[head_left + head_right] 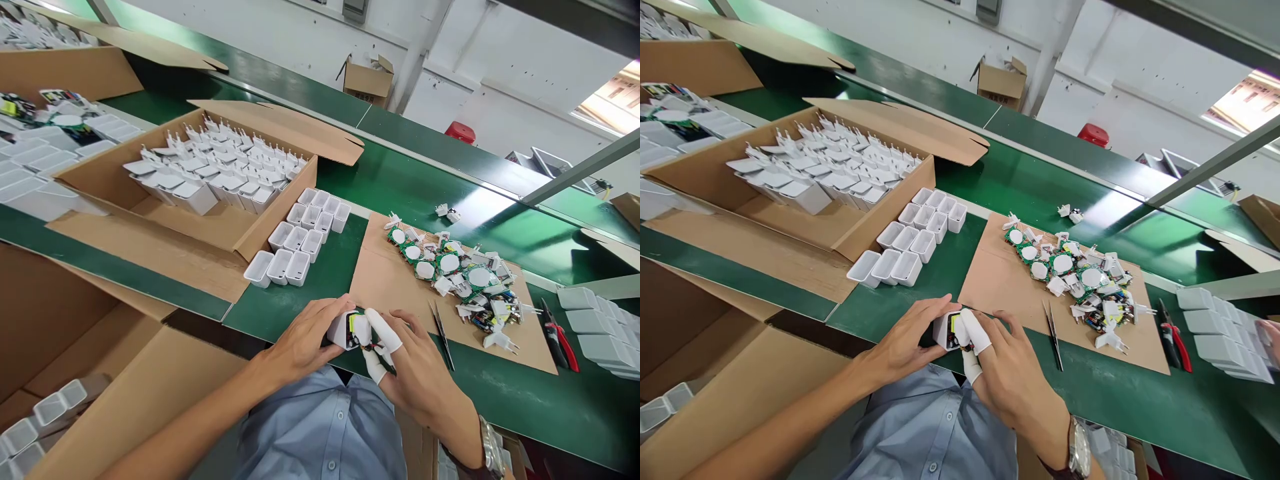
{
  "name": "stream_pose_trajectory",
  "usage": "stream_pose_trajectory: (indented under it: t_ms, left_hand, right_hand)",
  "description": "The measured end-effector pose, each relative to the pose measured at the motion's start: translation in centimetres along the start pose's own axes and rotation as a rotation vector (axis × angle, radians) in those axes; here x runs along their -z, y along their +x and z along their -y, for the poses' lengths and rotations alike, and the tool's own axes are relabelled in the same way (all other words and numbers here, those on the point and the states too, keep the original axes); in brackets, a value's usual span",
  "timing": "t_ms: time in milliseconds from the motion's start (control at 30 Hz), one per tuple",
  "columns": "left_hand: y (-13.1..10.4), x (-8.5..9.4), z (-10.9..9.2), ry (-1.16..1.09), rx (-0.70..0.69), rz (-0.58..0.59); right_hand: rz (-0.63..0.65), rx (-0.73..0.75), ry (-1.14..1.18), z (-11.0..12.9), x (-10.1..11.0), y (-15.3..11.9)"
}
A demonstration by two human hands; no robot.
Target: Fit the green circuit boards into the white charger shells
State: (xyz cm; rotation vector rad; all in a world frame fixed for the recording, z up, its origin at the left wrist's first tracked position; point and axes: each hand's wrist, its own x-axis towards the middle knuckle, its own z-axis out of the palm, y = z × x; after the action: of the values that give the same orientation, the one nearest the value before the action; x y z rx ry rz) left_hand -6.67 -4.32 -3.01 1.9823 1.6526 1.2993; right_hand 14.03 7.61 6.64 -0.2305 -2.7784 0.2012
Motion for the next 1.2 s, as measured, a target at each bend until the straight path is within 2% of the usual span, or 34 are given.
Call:
stream_pose_trajectory:
  t_ms: [100,200,333,400,500,667,800,933,1067,1200]
  left_hand:
    - [0.0,0.1,0.0,-0.027,0.000,0.000]
    - [0.1,0.6,-0.4,-0.112,0.021,0.044]
    - [0.6,1.5,-0.8,-0.228,0.058,0.125]
    - [0.9,1.8,-0.9,-0.271,0.041,0.130]
    - [1.1,2.0,-0.8,-0.322,0.046,0.066]
    - [0.4,2.2,-0.7,-0.417,0.139,-0.008]
    - [-0.2,2.3,-0.6,-0.473,0.210,-0.007]
    - [-0.1,2.0,-0.6,-0.471,0.249,0.003]
    - [0.4,1.9,-0.8,-0.470,0.291,0.013]
    - [0.4,2.0,-0.8,-0.481,0.327,0.011]
  right_hand:
    - [0.019,-0.011,0.024,0.0,-0.3,0.2]
    - [0.031,-0.024,0.187,-0.4,-0.2,0.1]
    - [-0.065,-0.126,0.378,-1.9,-0.9,-0.5]
    - [-0.074,-0.107,0.399,-2.4,-1.9,-0.8]
    - [-0.038,-0.014,0.434,-2.5,-4.2,-1.1]
    - [-0.124,0.049,0.294,-1.7,-7.2,-1.9]
    - [-0.109,0.020,0.218,-1.1,-7.4,-2.4]
    - [-0.188,-0.054,0.298,-0.6,-7.4,-2.2]
    - [-0.189,-0.133,0.399,-0.1,-7.6,-1.5]
    - [-0.199,-0.144,0.381,0.2,-7.4,-1.1]
